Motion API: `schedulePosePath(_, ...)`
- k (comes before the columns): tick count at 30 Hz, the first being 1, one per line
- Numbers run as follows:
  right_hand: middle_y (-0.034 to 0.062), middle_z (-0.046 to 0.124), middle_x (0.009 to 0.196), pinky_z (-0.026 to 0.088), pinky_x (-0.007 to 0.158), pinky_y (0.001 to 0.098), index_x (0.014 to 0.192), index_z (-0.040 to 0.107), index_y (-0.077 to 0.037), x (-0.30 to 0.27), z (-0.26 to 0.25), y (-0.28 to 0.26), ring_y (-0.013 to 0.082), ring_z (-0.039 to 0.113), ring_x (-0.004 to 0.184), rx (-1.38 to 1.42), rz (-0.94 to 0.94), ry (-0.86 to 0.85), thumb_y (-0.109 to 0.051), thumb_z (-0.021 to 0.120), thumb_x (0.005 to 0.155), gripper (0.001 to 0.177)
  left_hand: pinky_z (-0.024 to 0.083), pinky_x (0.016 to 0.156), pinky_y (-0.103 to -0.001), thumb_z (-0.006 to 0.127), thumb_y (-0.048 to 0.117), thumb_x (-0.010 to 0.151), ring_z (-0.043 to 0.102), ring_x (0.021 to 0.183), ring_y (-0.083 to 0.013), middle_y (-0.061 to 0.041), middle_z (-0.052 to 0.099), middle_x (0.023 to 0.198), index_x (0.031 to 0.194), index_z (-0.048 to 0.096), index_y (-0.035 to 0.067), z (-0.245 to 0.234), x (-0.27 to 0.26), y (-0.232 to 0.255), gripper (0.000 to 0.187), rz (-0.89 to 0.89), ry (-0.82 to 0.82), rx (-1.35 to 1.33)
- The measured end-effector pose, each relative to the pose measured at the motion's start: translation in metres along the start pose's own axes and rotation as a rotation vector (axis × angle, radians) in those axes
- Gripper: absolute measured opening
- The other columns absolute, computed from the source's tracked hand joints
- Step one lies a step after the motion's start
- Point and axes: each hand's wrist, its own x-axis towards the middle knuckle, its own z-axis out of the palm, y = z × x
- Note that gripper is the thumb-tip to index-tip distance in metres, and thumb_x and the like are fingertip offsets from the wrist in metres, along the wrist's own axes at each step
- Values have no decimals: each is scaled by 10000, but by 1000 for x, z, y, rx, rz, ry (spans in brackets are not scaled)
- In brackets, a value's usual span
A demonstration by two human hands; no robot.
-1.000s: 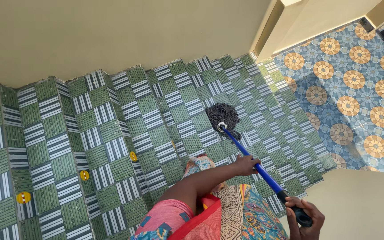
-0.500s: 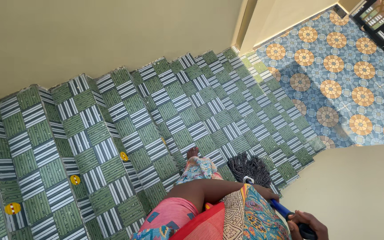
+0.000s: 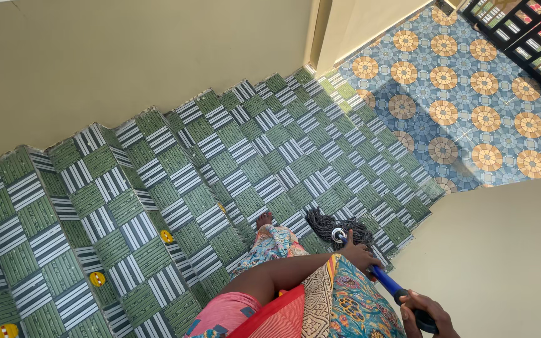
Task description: The person mops the tiled steps of an outdoor staircase using a blue-handled mop.
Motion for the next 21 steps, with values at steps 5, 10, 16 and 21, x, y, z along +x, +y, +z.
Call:
schedulePosePath(5,146,701,961,535,1135,511,1361,409,-65,31,23,-29,228,740,1033,154,-52,46,-38,623,964,452,-86,1066,-932,695,670,831,557,1347,-351,18,726,1229,1288,669,406,-28,-19,-59,529,-142,101,40)
schedulePosePath(10,146,690,1019,434,1192,515,1350,389,-55,83,64,-63,270,682,1172,248,13,-70,31,628,913,506,-74,1084,-899,720,604,833,562,1320,-376,-63,719,1213,1297,668,341,-57,-51,-124,535,-376,230,21)
schedulePosePath(16,97,705,1002,503,1091,416,1297,503,-49,140,118,-64,237,663,1223,405,157,-315,34,666,901,437,36,1091,-891,695,437,921,503,1378,-386,-95,545,1501,1395,572,317,-78,-82,-191,504,-666,461,-156)
schedulePosePath(21,70,702,1009,560,978,386,1290,565,-86,139,159,-62,199,682,1173,402,204,-372,-62,720,903,417,278,1118,-766,736,463,887,431,1471,-351,-130,317,1660,1492,417,309,-92,-97,-226,701,-742,346,-226)
